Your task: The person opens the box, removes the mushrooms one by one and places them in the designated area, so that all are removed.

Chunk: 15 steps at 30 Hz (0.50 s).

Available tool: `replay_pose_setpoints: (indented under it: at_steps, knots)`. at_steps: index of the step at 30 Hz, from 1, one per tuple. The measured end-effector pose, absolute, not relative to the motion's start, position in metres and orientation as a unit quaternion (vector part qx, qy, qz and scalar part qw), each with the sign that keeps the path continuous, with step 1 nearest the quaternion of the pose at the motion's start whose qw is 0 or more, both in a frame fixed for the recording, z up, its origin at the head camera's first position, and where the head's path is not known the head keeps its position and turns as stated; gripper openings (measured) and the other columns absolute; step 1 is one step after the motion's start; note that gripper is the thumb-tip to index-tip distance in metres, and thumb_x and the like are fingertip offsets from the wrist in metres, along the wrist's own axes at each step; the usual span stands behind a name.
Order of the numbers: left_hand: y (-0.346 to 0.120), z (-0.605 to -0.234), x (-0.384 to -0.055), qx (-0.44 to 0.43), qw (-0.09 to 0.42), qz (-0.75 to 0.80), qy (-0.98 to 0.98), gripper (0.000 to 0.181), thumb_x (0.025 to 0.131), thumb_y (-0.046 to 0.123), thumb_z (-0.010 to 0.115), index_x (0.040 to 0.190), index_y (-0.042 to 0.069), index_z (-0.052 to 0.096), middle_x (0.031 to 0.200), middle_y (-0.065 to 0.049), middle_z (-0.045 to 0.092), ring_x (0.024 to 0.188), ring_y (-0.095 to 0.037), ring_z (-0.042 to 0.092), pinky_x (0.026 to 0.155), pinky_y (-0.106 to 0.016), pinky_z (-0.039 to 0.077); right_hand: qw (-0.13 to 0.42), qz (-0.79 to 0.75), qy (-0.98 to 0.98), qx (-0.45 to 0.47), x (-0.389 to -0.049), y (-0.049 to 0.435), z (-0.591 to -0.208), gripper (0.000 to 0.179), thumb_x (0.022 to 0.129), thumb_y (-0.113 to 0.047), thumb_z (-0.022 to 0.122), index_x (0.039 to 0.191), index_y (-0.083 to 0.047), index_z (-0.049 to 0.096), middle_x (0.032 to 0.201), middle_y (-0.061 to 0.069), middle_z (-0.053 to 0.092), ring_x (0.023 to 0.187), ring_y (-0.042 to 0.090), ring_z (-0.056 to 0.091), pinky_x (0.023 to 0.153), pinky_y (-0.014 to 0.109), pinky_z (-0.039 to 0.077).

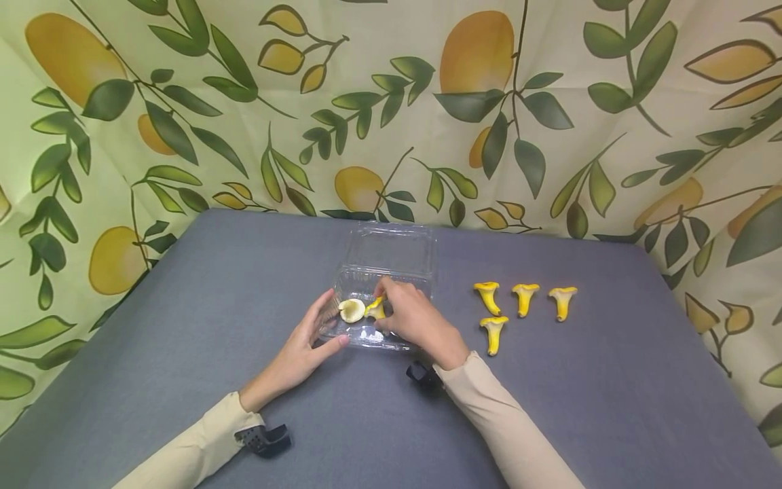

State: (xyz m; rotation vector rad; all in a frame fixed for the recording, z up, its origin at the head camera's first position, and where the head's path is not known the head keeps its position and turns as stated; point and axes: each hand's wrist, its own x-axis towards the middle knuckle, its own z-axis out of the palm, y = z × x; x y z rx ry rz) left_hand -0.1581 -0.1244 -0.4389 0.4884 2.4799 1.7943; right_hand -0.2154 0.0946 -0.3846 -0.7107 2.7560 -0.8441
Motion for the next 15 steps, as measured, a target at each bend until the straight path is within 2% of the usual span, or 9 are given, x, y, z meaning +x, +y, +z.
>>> replay_pose_setpoints:
  at_steps: [8,15]
  knots:
    - [-0.1247,-0.4387,-0.1584,0.157,0.022,0.575,0.803,0.084,0.093,0.019,0.069,0.159,0.01,0.017,0.163,-0.02,0.024,0.148,-0.034,0.031,0.119,-0.053,0.033,0.093,-0.28,0.915,-0.276,-0.2155,0.095,-0.3855,0.041,0.08,-0.002,0.077,0.118,-0.003,0.063,0.091,0.006,0.071,0.082,0.016,0.064,0.074,0.031,0.056]
    - [-0.1245,-0.4385,-0.1586,0.153,0.026,0.573,0.805,0.084,0.093,0.02,0.069,0.159,0.01,0.017,0.163,-0.019,0.024,0.149,-0.033,0.031,0.119,-0.053,0.033,0.081,-0.289,0.91,-0.285,-0.216,0.0955,-0.3849,0.035,0.081,-0.003,0.079,0.112,-0.004,0.064,0.092,0.007,0.072,0.082,0.015,0.066,0.074,0.03,0.058]
